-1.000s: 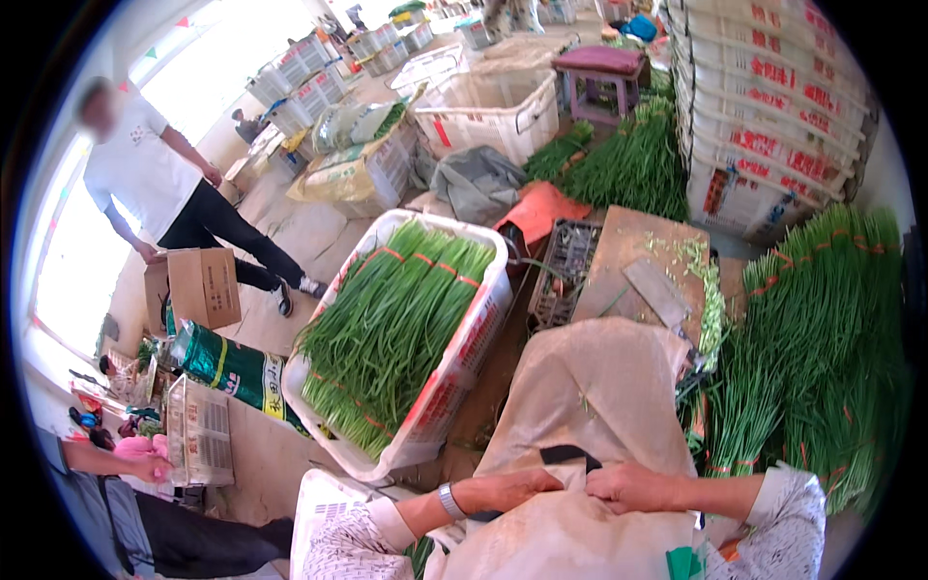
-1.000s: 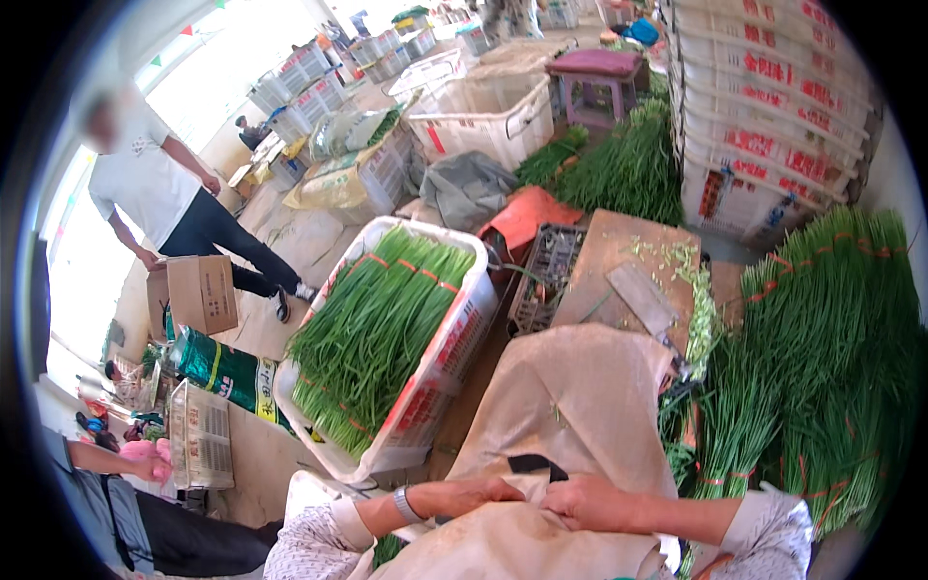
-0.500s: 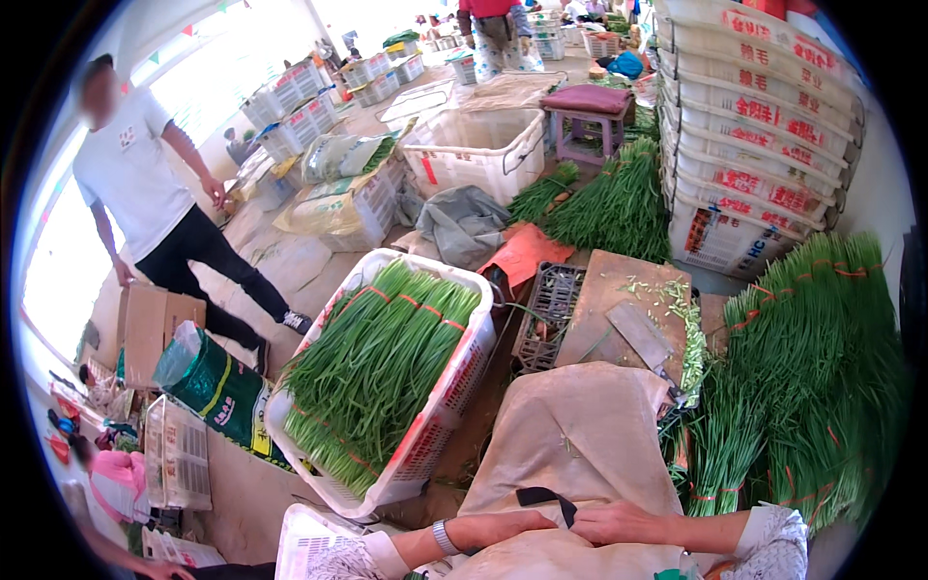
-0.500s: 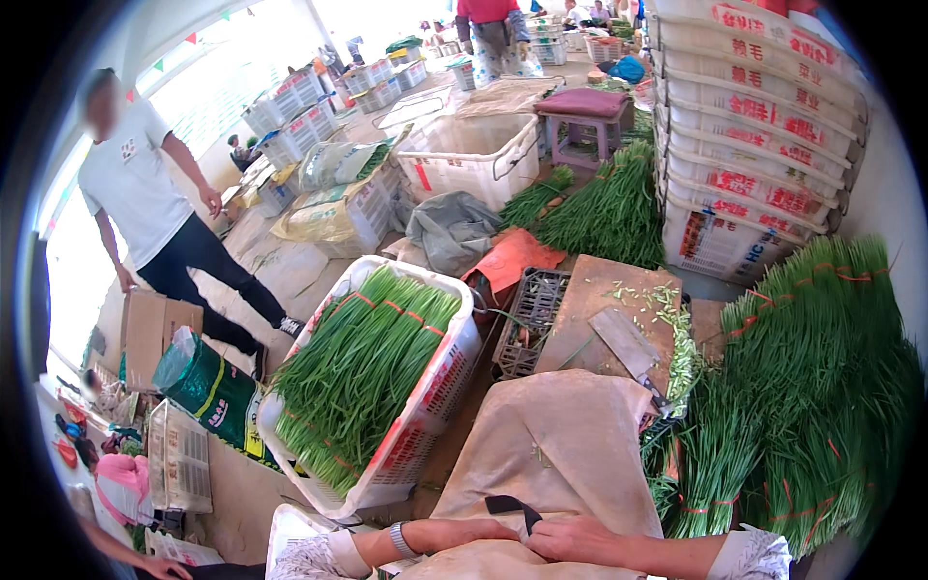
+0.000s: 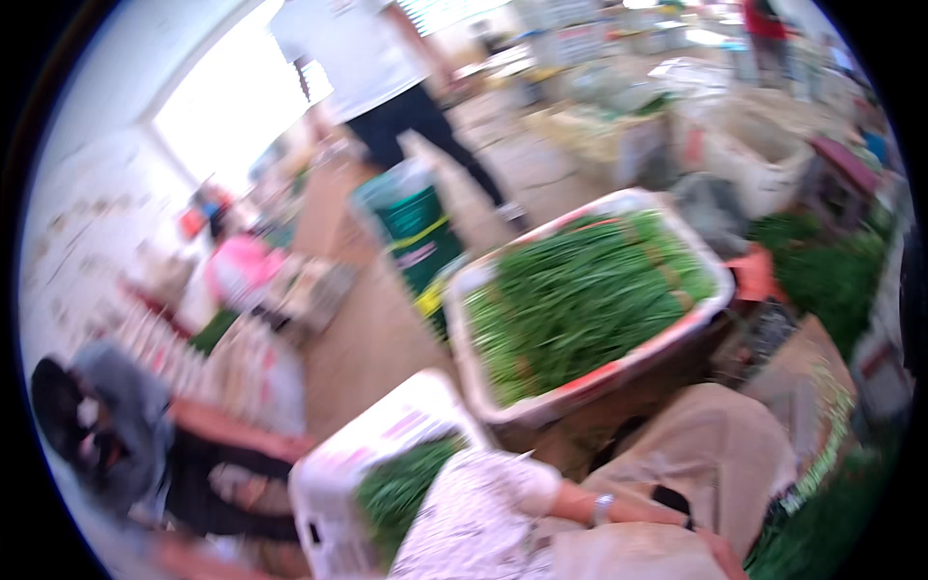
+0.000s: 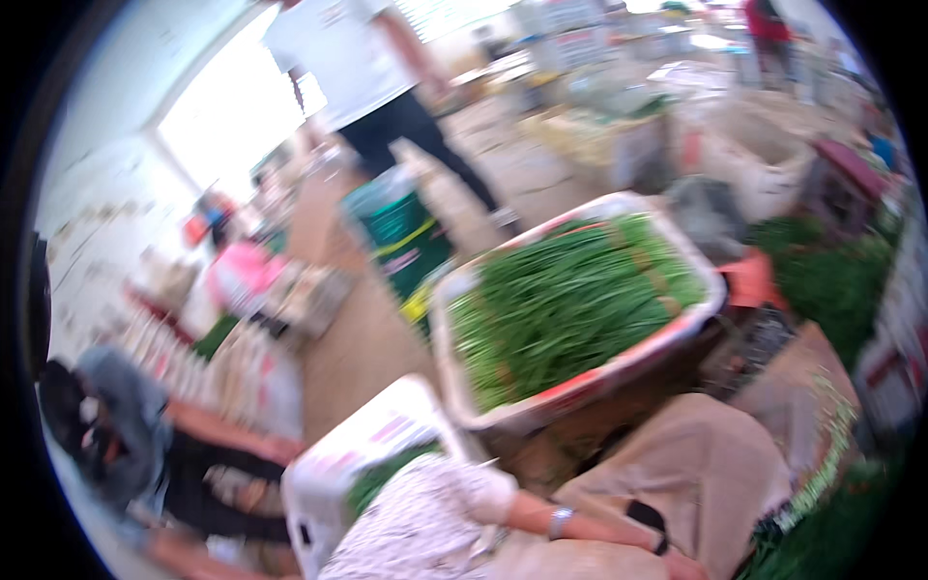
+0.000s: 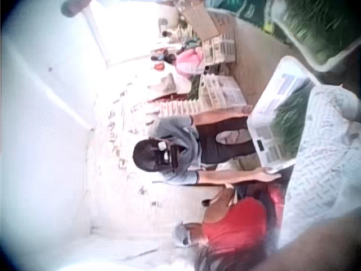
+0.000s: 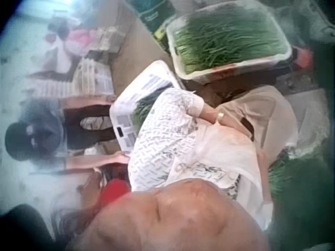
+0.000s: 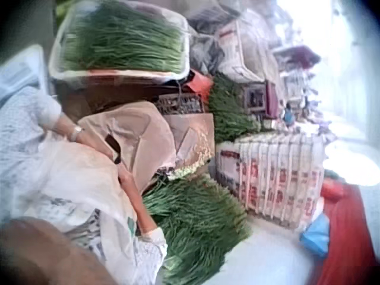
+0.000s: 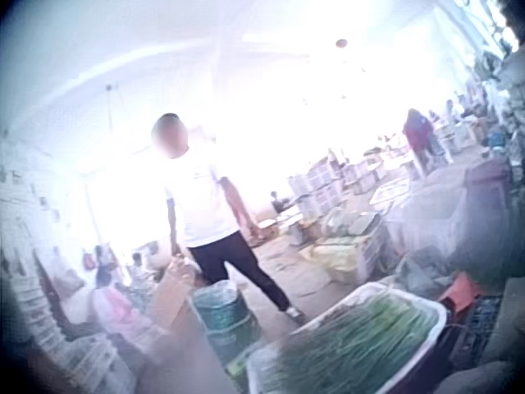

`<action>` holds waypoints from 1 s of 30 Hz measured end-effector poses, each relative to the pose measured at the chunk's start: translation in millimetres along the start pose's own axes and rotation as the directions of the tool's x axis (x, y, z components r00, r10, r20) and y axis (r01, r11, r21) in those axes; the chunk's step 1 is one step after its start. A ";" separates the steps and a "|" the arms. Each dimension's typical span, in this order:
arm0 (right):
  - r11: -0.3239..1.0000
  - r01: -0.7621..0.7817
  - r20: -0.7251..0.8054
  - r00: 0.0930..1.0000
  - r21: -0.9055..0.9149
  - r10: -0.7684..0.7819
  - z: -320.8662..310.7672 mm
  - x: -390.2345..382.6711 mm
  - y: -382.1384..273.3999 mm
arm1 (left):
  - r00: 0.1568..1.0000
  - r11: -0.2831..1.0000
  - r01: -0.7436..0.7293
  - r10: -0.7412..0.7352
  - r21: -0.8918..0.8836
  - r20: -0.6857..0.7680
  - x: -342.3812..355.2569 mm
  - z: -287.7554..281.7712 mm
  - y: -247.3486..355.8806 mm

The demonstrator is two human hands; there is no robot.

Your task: The person trims a bunch of chives with a cleaver on a wooden board, removes loose leaves by hand, and then ties a red band around the bunch before placing it in a white plastic crate.

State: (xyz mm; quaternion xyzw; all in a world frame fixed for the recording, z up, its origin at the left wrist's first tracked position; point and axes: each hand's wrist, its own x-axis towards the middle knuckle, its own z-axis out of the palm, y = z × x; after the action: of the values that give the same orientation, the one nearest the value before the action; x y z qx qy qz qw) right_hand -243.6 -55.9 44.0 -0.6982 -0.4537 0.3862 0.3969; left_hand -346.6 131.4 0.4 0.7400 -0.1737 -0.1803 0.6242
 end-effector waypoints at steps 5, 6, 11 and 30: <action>0.997 -0.072 -0.061 0.995 0.023 0.073 22.9 18.8 2.6 | 0.985 0.999 -0.026 0.032 0.038 -0.167 -13.9 11.2 -5.4; 0.996 -0.083 -0.065 0.994 0.036 0.085 22.9 17.4 4.5 | 0.983 0.999 -0.029 0.035 0.039 -0.181 -13.8 12.8 -6.6; 0.988 -0.123 -0.105 0.986 0.097 0.133 17.1 16.3 16.4 | 0.973 0.995 -0.074 0.085 0.060 -0.216 2.1 9.2 -6.6; 0.937 -0.225 -0.212 0.935 0.269 0.285 2.7 -4.6 53.9 | 0.978 0.985 -0.145 0.127 -0.098 -0.167 10.1 -13.0 0.2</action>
State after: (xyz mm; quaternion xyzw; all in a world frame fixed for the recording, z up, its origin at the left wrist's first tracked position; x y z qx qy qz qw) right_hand -229.8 -74.4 -5.0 -0.7408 -0.2556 0.3967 0.4780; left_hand -331.5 137.7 2.1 0.7033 -0.1631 -0.0863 0.6866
